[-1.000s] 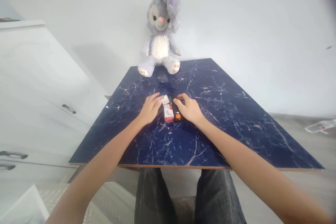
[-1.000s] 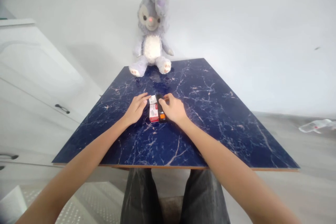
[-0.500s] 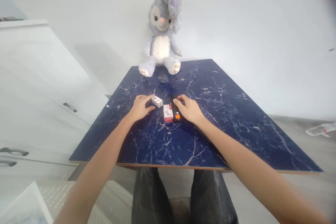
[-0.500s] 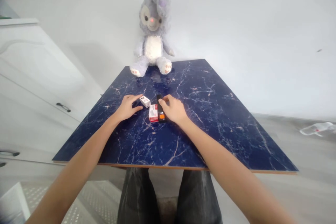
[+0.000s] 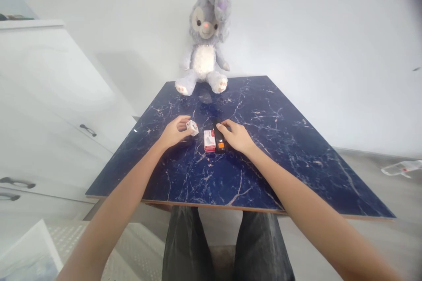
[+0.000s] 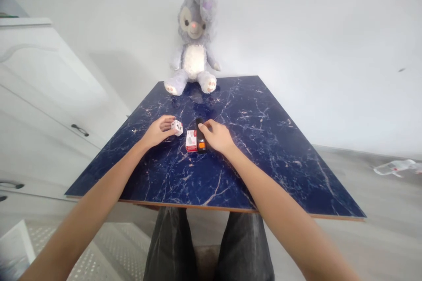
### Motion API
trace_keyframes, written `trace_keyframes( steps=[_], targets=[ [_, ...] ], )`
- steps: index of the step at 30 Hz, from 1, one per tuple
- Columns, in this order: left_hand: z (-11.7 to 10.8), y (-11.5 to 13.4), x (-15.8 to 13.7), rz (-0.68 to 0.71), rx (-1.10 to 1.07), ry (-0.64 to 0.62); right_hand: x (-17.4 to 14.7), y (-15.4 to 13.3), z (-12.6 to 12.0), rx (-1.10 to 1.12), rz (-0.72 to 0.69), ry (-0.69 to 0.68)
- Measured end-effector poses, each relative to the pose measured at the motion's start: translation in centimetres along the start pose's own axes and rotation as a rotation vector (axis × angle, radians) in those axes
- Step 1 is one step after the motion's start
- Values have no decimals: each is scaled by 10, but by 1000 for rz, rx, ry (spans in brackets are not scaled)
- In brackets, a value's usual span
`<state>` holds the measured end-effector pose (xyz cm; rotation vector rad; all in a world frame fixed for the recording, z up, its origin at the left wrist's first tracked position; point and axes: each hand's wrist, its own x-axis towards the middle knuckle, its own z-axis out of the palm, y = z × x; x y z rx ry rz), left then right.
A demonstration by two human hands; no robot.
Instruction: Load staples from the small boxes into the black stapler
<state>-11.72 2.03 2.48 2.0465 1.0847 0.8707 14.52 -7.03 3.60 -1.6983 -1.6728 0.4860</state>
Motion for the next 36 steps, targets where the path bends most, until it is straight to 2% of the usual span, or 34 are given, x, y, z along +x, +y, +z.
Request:
trace_keyframes(
  steps=[2, 5, 10, 16, 20, 24, 26, 30, 36],
  targets=[
    [3, 1, -2, 69, 1, 0, 1, 1, -1, 2, -11, -8],
    [11, 10, -5, 147, 185, 26, 2, 3, -2, 20, -18, -28],
    [24, 25, -7, 235, 354, -50, 3, 6, -2, 42, -20, -56],
    [36, 29, -8, 120, 331, -34, 2, 4, -3, 15, -14, -48],
    [34, 31, -15, 30, 246, -46, 2, 6, -3, 40, -24, -52],
    [32, 34, -34, -20, 144, -201, 3, 11, -2, 93, -45, -62],
    [36, 37, -45, -1, 176, -239, 4, 14, -1, 148, -39, -88],
    [49, 44, -54, 42, 294, -150, 6, 18, 2, 215, -14, -108],
    [54, 46, -52, 29, 399, -103, 0, 14, 6, 95, -88, -5]
  ],
)
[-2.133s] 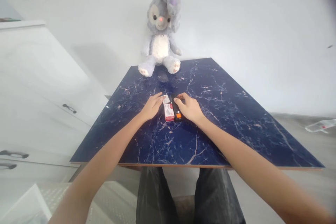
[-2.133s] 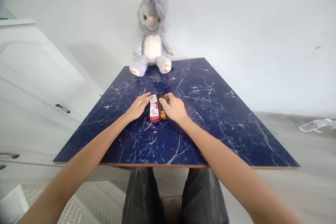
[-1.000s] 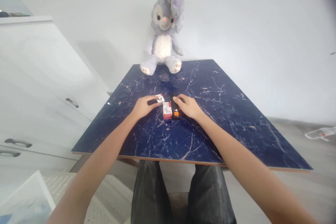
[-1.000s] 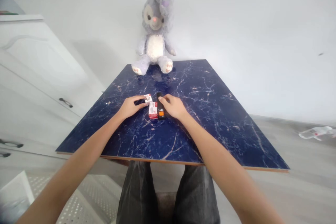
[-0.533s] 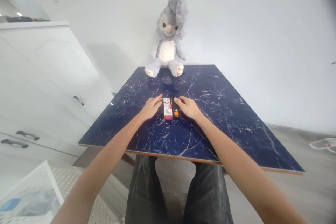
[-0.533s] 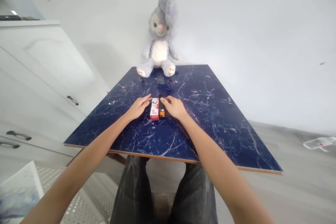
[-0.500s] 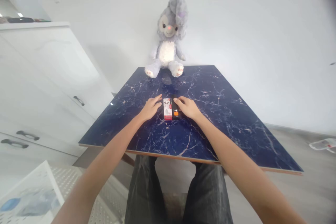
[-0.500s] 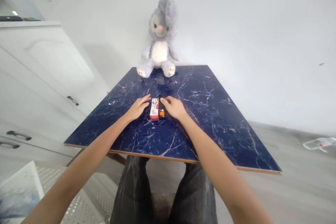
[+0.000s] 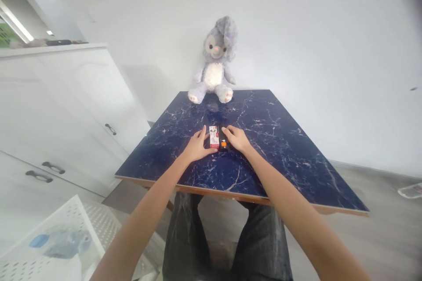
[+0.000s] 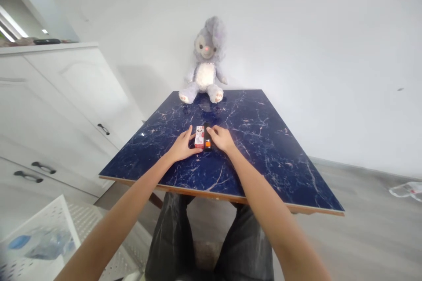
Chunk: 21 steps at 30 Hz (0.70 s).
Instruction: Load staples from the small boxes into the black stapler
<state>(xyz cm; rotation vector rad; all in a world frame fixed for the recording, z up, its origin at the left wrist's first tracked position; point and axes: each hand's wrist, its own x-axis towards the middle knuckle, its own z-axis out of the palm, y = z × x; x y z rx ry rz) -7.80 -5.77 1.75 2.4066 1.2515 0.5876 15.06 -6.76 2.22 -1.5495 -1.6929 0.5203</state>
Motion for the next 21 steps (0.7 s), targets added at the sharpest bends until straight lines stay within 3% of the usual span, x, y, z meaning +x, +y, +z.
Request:
trace_keyframes(
  steps=[6, 10, 16, 21],
  targets=[
    [-4, 6, -2, -25, 59, -5, -12, -11, -2, -141, -20, 92],
    [-6, 9, -2, -16, 92, 31, -26, -18, -1, -262, -75, 58],
    [-10, 13, -4, 45, 119, 38, -41, -34, -5, -396, 11, 30],
    [-9, 11, -3, 4, 166, 3, -42, -40, -8, -430, -3, 18]
  ],
)
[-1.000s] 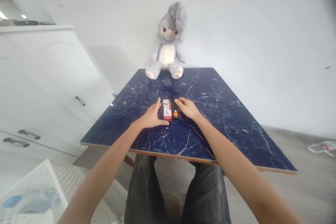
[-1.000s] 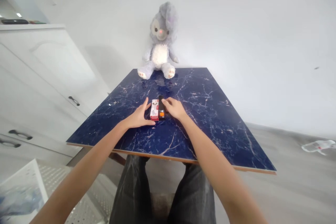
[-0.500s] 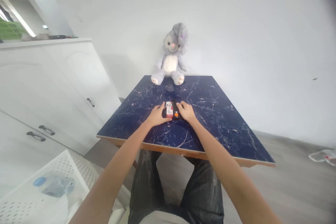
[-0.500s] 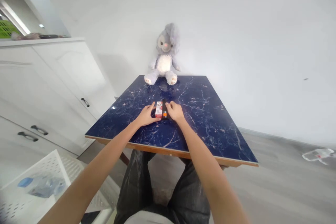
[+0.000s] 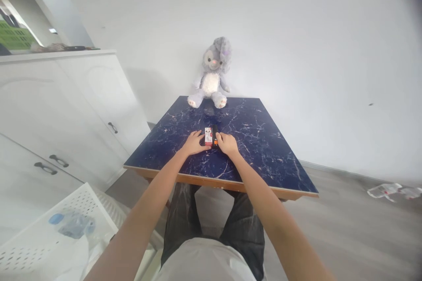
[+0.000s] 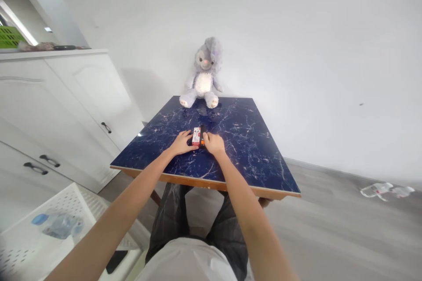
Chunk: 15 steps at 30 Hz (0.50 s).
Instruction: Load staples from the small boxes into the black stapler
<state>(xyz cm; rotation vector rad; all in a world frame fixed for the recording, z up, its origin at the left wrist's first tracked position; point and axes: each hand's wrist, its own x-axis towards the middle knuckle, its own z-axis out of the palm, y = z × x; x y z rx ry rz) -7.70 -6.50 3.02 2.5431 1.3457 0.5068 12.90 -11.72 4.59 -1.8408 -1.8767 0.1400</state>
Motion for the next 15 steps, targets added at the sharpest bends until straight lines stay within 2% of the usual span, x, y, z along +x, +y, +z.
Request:
trace_keyframes(
  steps=[6, 10, 15],
  targets=[
    [1, -4, 1, 6, -40, 10, 2, -1, -1, 16, 11, 27],
    [-1, -4, -1, 1, -91, 21, -1, -5, 0, 124, -19, 80],
    [-6, -4, 0, 1, -150, -4, -9, -10, 1, 245, -89, 21]
  ],
)
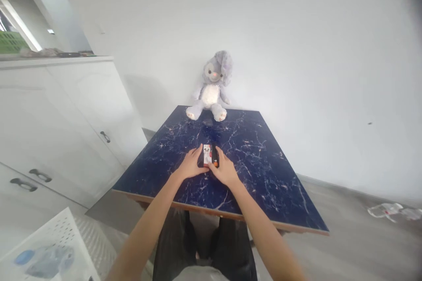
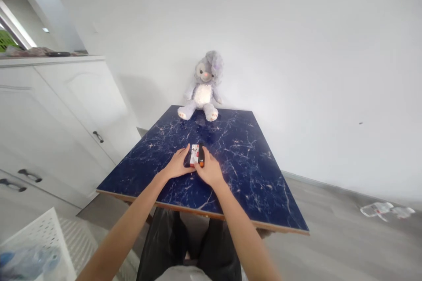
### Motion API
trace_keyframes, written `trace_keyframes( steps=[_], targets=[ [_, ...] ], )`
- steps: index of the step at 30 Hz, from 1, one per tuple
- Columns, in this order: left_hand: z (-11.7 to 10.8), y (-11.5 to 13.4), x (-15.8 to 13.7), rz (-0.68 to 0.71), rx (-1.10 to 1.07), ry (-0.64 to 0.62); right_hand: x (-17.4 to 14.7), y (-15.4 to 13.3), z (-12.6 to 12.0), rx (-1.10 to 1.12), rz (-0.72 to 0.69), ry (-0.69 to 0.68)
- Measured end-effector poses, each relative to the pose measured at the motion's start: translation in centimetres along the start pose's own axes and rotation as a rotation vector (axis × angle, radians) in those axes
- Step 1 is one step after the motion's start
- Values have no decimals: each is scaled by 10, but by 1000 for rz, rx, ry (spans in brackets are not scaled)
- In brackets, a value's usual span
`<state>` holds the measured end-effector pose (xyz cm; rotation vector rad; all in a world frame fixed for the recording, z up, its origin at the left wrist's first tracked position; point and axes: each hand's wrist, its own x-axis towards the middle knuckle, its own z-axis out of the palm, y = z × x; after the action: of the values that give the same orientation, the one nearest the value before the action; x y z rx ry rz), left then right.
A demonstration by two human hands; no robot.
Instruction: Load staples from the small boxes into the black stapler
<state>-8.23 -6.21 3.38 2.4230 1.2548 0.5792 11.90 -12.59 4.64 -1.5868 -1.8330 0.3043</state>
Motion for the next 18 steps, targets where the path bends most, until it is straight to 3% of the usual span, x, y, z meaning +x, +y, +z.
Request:
trace_keyframes(
  steps=[4, 9, 13, 18],
  targets=[
    [-4, -1, 2, 11, -25, -65, -4, 2, -3, 82, 33, -60],
    [4, 7, 11, 50, -113, -40, -16, 16, -9, 207, 94, -57],
    [35, 34, 45, 96, -129, -6, -23, 45, -24, 90, 192, 21],
    [89, 90, 114, 72, -110, -2, -18, 99, -60, -65, 345, 122]
  ],
)
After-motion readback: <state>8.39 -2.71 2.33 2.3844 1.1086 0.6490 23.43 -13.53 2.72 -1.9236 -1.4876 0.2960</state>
